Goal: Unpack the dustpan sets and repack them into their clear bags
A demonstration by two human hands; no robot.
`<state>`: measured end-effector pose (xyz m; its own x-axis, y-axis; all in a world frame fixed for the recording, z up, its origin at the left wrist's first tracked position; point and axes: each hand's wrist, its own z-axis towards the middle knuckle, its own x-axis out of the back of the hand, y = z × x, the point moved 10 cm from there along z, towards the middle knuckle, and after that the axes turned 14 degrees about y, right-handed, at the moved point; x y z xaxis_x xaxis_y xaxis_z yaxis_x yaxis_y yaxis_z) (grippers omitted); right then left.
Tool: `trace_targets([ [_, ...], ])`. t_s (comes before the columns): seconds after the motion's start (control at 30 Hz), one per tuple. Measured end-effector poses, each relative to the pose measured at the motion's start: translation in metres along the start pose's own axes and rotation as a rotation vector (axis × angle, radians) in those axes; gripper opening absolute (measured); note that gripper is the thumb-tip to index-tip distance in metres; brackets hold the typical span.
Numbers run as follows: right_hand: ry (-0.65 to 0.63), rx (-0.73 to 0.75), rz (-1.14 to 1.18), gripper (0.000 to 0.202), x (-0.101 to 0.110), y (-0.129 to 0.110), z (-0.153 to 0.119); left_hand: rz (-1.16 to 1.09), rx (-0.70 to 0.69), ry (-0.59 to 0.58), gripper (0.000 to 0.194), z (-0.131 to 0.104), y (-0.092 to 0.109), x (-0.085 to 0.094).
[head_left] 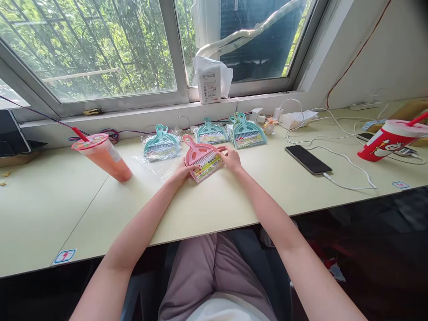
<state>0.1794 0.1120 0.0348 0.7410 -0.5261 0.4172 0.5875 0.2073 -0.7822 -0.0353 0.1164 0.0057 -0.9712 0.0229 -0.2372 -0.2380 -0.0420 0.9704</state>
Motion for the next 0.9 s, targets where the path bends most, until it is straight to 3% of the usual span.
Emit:
trace_targets([
  [0.13,0.118,-0.067,0.038,0.037,0.012,0.001,0.002,0.018,-0.018,-0.004,0.071,0.000,0.004,-0.001],
  [0.23,0.177,-0.348,0.157,0.041,0.012,0.023,-0.004,-0.010,-0.057,0.052,0.069,0.000,0.012,0.002],
  [0.3,0.117,-0.578,0.319,0.044,-0.004,0.036,-0.017,-0.033,-0.073,0.084,0.069,-0.002,0.017,0.004],
  [0.37,-0.028,-0.697,0.490,0.040,-0.027,0.033,-0.029,-0.042,-0.086,0.082,0.070,-0.005,0.021,0.001],
  [0.5,-0.222,-0.622,0.667,0.035,-0.051,0.007,-0.036,-0.029,-0.091,0.066,0.070,-0.010,0.024,-0.004],
  [0.7,-0.206,-0.593,0.737,0.054,-0.043,-0.004,-0.031,-0.045,-0.072,0.079,0.071,-0.009,0.023,-0.002],
  [0.9,-0.267,-0.564,0.805,0.037,-0.047,-0.007,-0.036,-0.045,-0.063,0.097,0.069,-0.005,0.018,0.003],
])
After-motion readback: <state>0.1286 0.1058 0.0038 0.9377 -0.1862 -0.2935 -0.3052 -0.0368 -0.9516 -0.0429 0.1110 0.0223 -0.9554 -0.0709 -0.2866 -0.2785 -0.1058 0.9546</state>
